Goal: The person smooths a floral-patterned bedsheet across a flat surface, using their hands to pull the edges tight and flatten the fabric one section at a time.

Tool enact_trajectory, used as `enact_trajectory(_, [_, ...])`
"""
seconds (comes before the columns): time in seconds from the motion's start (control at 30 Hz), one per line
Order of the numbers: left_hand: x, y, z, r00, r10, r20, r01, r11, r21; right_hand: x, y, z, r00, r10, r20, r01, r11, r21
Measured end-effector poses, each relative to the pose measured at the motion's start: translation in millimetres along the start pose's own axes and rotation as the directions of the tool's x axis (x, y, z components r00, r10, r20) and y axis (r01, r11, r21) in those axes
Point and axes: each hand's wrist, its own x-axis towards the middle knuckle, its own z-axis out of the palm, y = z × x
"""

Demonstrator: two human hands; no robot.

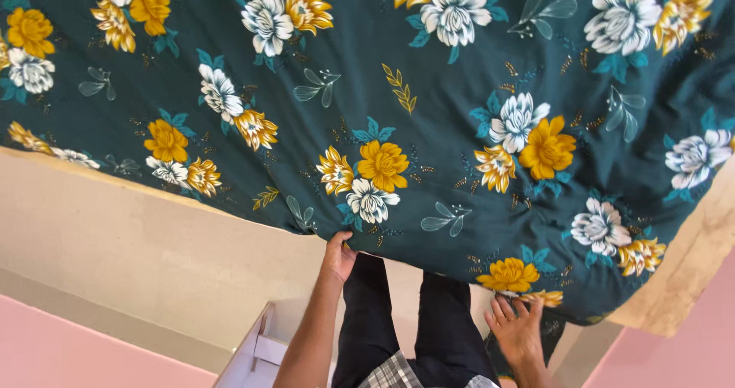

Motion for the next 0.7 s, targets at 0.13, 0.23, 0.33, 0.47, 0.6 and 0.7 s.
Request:
enact_trajectory(0.13, [-18.4,-2.4,-32.4,0.991,-0.043,0.125,0.044,0.999,-0.005,44.3,20.5,31.9,0.968,-0.213,0.133,0.171,0.947,0.273])
enact_trajectory(0.23, [-27.5,9.7,-7.9,0.981,-0.067,0.18,0.074,0.997,-0.033,53.3,18.1,45.0,0.921,-0.371,0.121,0.303,0.876,0.376])
enact_trajectory(0.33, [-43.6,10.7,1.2,0.972,-0.065,0.226,0.073,0.997,-0.027,39.6,27.0,32.7,0.88,-0.422,0.217,0.322,0.867,0.38])
enact_trajectory(0.47, [-25.5,13.5,0.3,0.99,-0.097,0.107,0.059,0.947,0.316,22.5,13.9,45.8,0.966,-0.252,0.05,0.254,0.966,-0.042])
enact_trajectory(0.6, [-36.3,25.0,-43.2,0.989,-0.137,0.062,0.064,0.757,0.651,-19.7,-4.1,46.8,0.932,-0.326,-0.158,0.158,0.759,-0.632])
enact_trajectory(0.7, [-35.6,55.3,-83.6,0.989,0.122,-0.085,-0.071,0.889,0.452,-51.2,-22.0,78.9,0.846,-0.528,0.071,0.152,0.111,-0.982])
